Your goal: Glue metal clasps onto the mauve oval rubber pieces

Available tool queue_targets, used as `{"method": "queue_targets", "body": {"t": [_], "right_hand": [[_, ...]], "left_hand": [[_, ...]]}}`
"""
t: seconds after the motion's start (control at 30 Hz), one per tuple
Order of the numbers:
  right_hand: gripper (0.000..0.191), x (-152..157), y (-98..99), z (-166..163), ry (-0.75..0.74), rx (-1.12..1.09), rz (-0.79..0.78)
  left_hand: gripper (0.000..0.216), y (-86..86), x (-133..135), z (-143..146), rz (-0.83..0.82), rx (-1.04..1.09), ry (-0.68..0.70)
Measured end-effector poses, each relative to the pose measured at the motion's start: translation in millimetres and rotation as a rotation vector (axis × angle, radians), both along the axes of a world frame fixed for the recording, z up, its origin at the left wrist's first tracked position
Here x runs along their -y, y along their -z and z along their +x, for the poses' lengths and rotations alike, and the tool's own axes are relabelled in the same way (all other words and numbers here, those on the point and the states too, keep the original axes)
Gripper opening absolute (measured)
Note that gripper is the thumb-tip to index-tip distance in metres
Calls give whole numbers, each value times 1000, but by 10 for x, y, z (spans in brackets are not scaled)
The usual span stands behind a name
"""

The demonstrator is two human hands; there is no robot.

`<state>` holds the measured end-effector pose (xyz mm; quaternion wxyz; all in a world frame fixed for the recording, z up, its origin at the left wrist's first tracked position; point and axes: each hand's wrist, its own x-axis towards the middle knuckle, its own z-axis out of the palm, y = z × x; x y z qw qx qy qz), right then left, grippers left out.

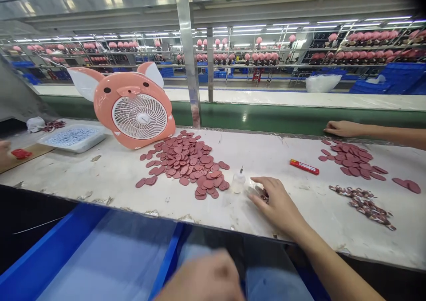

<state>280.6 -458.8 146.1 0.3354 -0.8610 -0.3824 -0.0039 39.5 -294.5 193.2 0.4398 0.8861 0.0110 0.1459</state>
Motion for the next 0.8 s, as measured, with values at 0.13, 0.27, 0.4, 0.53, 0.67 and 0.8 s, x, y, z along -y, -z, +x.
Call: {"method": "queue_targets", "body": {"t": [0.13, 0.27, 0.4, 0.53, 0.67, 0.8], "right_hand": [[62, -292, 11, -37, 13, -33, 47], [43, -484, -51, -37, 10, -85, 92], [32, -455, -148, -63, -23, -186, 214], [31, -265, -210, -220, -73, -365, 462], [35, -121, -225, -515, -120, -626, 656], [40, -84, -237, -809, -190, -870, 697]], "left_hand": [[33, 154, -422, 652, 382, 5, -277], [29, 258, -656, 993, 409, -3, -337], [24, 285, -673, 1023, 312, 34, -406], [27, 208, -545, 915, 104, 115, -514], [44, 150, -194, 726, -216, 84, -523], [38, 118, 217, 517, -747, -47, -438]]}}
